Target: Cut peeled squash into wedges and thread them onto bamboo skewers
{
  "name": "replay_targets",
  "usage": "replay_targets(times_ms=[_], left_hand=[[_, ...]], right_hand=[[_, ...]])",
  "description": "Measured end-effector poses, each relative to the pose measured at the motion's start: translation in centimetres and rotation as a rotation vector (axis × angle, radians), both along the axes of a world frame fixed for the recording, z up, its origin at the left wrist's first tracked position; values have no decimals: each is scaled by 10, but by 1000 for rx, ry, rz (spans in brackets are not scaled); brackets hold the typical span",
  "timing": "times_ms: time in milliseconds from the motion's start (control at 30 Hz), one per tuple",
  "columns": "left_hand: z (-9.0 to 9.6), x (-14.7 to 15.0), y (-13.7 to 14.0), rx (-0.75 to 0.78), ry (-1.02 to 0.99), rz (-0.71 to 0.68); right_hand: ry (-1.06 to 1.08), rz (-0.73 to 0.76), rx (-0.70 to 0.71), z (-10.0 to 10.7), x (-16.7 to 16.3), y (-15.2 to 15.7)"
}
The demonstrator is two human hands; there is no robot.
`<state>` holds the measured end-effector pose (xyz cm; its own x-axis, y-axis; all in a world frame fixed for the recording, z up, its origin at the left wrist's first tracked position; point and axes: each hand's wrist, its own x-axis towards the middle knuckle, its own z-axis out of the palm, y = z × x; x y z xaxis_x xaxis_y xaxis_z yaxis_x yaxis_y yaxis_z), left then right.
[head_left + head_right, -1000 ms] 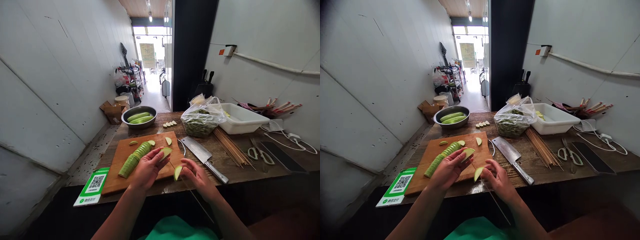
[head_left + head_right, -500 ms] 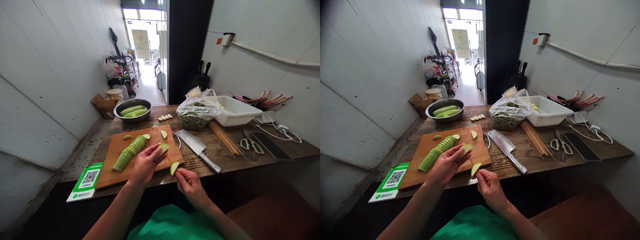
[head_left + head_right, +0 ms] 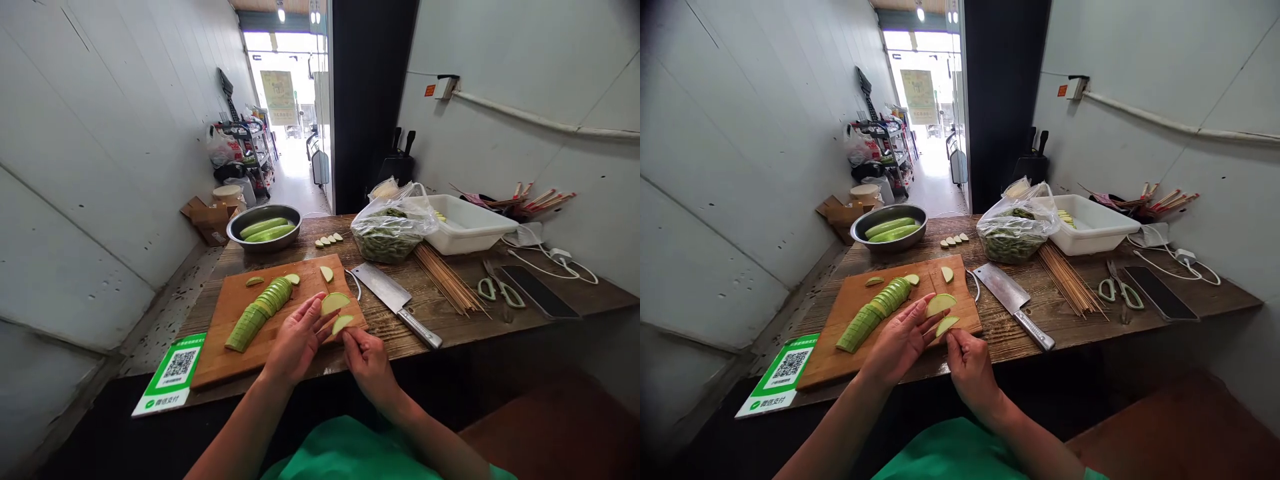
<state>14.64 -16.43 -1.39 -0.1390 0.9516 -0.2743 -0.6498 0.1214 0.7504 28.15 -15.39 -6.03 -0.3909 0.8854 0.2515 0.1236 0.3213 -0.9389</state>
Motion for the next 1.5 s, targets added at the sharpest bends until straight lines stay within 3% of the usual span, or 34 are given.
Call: replay_targets(times_ms=[133,400,600,867,1133,1233,1367,1433,1500], left_hand=[[-3,-2,2,-20,46,71],[-9,11,4,-49,40,28],[-11,17,5,-76,0,116],[-20,22,12,-65,9,130],[-33,28,16,-74,75,43],[-32,11,32,-9,319,9],[-30,-26,80,257,1035,77],[-32,-40,107,396,1277,-49],[-35,-50,129,437,1510,-262]], right_hand=[[12,1,-46,-5,1,1],[40,87,-76,-11,-4,-5],[59,88,-101,-12,-3,-6],[51,35,-105,-16,-2,-6],[33,-17,-113,-20,0,0],[68,-50,-160,-24,10,8],[127,-96,-247,-28,25,19],[154,-77,-277,-29,29,23],[162,-58,-287,-31,32,24]])
